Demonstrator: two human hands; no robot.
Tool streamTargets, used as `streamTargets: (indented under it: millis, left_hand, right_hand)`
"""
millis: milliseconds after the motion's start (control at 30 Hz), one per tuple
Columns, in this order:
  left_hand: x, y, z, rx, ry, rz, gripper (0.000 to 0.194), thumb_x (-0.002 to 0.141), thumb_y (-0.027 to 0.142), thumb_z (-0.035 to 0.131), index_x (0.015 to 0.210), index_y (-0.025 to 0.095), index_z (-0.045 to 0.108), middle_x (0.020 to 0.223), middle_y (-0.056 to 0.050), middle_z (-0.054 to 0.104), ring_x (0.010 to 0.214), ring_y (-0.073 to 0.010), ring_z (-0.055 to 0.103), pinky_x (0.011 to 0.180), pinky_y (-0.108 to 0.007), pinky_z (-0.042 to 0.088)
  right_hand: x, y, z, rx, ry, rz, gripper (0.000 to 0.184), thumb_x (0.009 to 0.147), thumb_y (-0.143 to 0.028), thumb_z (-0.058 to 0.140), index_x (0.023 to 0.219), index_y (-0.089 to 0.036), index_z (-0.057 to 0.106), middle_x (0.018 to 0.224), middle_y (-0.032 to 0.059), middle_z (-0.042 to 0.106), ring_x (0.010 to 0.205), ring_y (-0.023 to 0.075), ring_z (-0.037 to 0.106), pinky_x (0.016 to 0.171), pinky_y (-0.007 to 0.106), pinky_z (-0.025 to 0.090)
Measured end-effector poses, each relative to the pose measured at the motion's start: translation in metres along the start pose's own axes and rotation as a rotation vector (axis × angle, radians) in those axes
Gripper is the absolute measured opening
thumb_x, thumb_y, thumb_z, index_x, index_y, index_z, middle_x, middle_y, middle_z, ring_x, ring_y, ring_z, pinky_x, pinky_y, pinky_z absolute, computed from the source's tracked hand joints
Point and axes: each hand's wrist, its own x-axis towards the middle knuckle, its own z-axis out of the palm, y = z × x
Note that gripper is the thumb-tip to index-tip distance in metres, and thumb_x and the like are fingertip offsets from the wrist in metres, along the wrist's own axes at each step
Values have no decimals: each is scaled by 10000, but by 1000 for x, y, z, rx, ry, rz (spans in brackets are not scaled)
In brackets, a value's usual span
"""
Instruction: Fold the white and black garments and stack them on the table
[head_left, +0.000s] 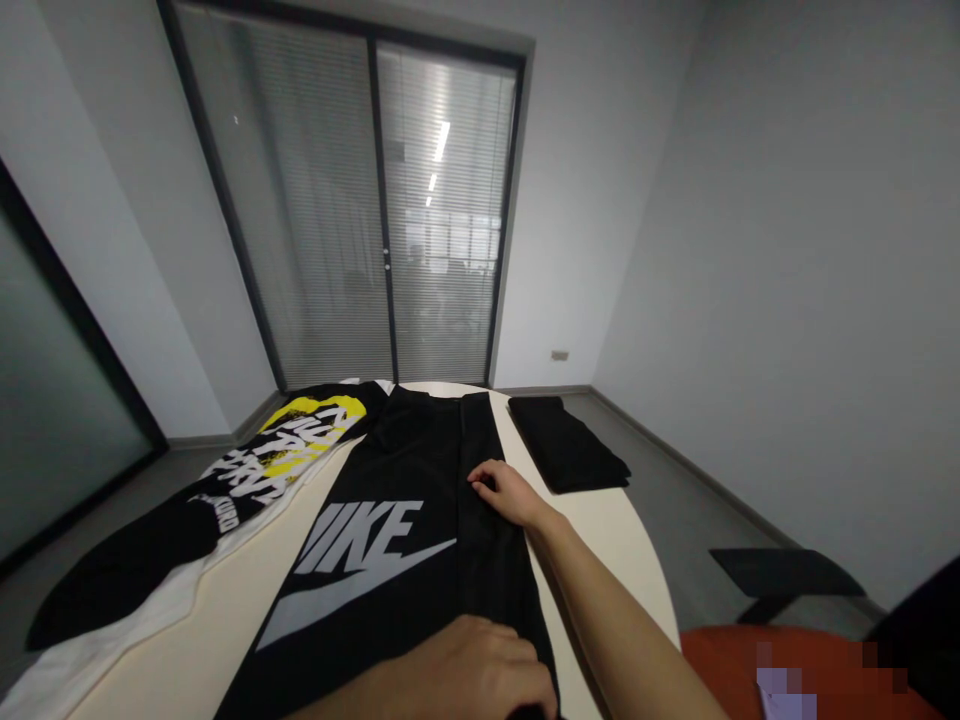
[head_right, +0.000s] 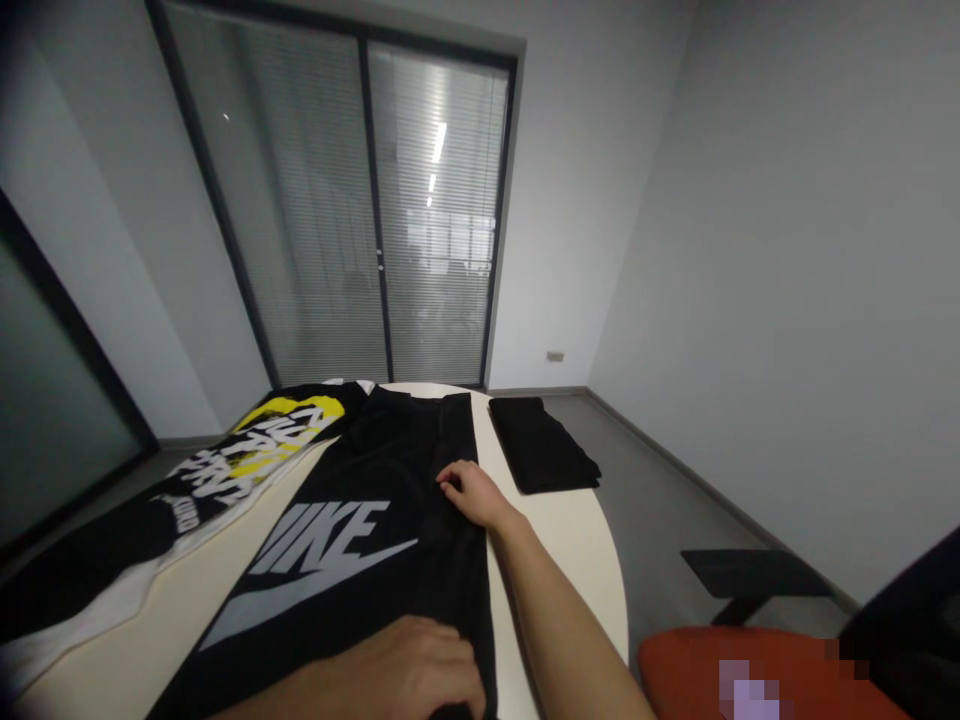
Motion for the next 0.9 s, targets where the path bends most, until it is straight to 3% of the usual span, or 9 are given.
streamTargets:
  millis: [133, 267, 333, 533, 700, 900]
  left_hand:
    - [-9, 3, -8, 38, 3, 121, 102, 973, 304, 567, 935, 213, 592, 893, 24, 678, 740, -115, 615, 565, -231, 399]
    - [-17, 1, 3, -37, -138, 21, 322, 917, 225, 633, 674, 194, 425, 674, 60, 576, 539, -79, 527, 409, -214, 294]
    - [-20, -1, 12, -115, -162, -10, 391, 908, 201, 636, 634, 191, 357, 623, 72, 532, 482, -61, 485, 393, -192, 274]
    - [-14, -1, 22, -108, -117, -56, 257, 923, 262, 617, 697, 187, 520, 601, 51, 598, 485, -85, 564, 392, -195, 260]
    - [-4, 2, 29, -23, -43, -128, 279, 975, 444, 535, 902, 196, 641, 729, 7, 698, 568, -109, 646, 416, -202, 289]
    - [2, 1, 49, 111, 41, -73, 218, 965, 412, 571, 900, 208, 612, 658, 40, 645, 495, -88, 571, 371, -228, 225]
  right_hand:
    - [-1, 3, -1, -79, 8, -13, 266, 892, -225, 593, 1142, -200, 681, 1194, 92, 648, 1145, 225, 563, 1029, 376, 417]
    - [-2, 1, -1, -181, -29, 27, 373, 942, -307, 530, 1288, -207, 627, 1311, 115, 596, 1229, 252, 518, 1065, 407, 389]
    - [-3, -2, 0, -235, -46, 47, 417, 956, -378, 512, 1329, -216, 606, 1347, 123, 573, 1250, 271, 501, 1071, 435, 378]
    - [-5, -10, 3, -306, -88, 83, 469, 970, -473, 470, 1387, -278, 557, 1452, 111, 496, 1347, 311, 408, 1092, 521, 326]
    - [-3, -11, 4, -328, -74, 82, 453, 993, -439, 427, 1397, -273, 549, 1421, 116, 520, 1317, 300, 437, 1068, 504, 356]
    - [0, -8, 3, -292, -50, 43, 387, 987, -344, 444, 1307, -226, 627, 1359, 104, 577, 1266, 248, 502, 1076, 404, 380]
